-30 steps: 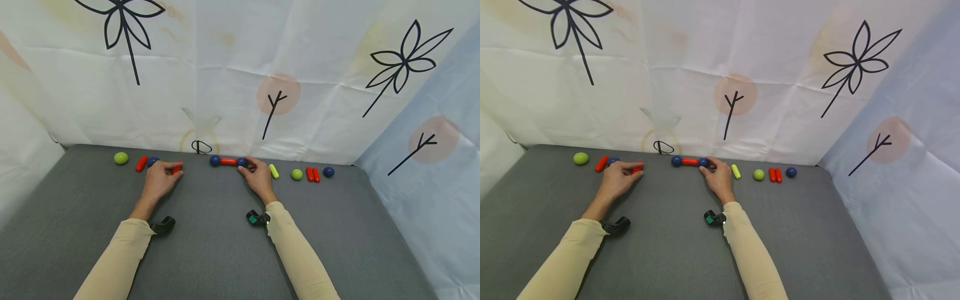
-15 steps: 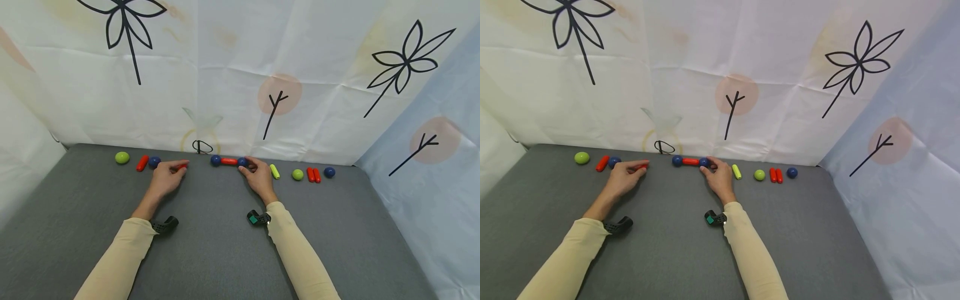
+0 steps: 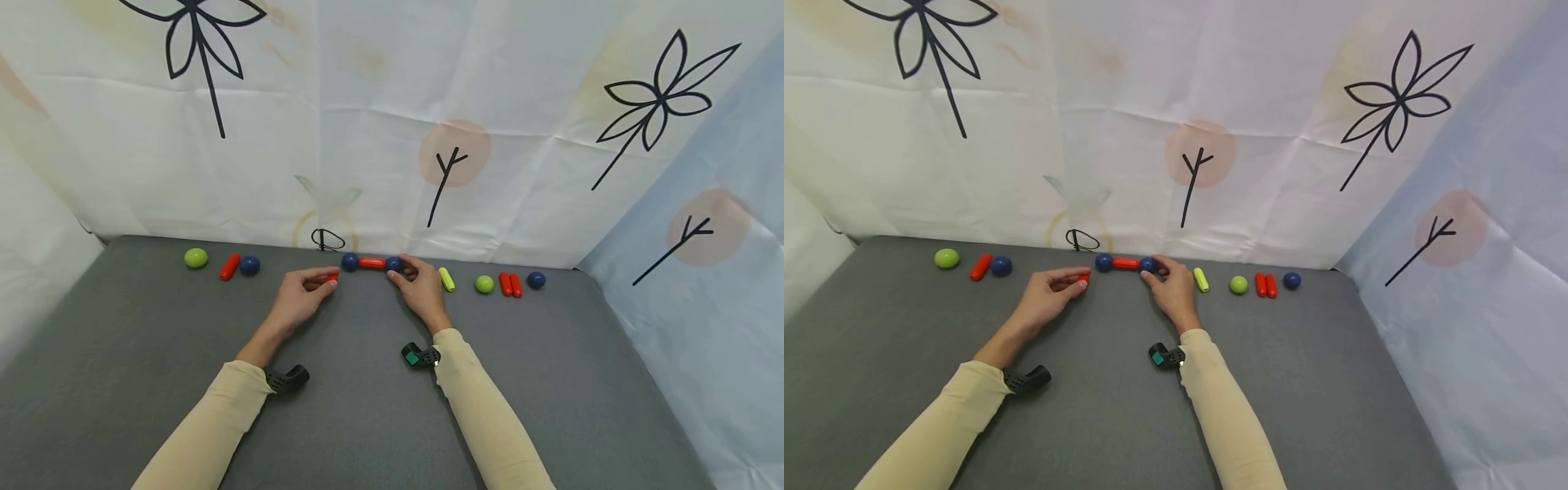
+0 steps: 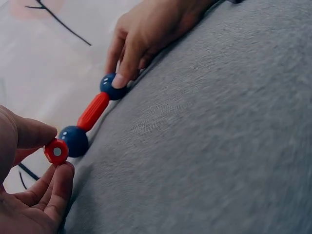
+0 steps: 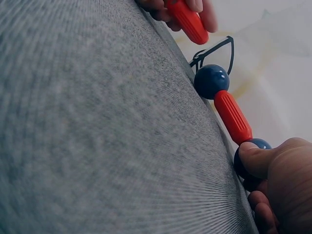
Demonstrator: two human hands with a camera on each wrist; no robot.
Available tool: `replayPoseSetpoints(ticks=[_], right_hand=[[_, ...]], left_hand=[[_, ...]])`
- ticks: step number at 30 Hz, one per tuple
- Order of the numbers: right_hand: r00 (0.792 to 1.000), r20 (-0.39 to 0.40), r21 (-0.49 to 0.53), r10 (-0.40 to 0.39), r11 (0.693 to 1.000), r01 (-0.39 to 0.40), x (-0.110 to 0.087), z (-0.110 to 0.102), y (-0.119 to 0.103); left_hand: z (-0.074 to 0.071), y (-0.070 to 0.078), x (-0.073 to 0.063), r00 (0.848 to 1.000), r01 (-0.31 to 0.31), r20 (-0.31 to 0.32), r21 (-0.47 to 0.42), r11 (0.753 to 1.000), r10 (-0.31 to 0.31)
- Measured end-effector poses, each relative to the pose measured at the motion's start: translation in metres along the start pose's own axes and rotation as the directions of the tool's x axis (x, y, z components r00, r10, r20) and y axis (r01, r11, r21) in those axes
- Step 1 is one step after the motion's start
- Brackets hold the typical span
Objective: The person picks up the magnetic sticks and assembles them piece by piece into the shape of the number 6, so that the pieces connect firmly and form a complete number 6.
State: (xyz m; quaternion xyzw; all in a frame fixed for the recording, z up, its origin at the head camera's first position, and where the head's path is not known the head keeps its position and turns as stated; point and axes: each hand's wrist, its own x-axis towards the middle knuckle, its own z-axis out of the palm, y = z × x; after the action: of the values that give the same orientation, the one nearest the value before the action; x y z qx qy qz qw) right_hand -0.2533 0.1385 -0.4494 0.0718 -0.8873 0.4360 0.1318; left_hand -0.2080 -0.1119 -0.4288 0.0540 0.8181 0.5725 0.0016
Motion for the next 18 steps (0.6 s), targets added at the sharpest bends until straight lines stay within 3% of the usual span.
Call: replayPoseSetpoints(ticks=[9,18], right_hand=[[1.0,0.0,0.0,0.003,1.0,-0.003,0.0,0.002,0.0],[1.0,0.004,-0.013,0.01,1.0,-0.01,0.001,0.001,0.001]], left_hand=[[0.012,0.003,0.007,1.0,0.009,0.019,0.009,1.0,-0.009],[0.022,0.004,0.015,1.0,0.0,-0.01,0.058,0.998,0.0]])
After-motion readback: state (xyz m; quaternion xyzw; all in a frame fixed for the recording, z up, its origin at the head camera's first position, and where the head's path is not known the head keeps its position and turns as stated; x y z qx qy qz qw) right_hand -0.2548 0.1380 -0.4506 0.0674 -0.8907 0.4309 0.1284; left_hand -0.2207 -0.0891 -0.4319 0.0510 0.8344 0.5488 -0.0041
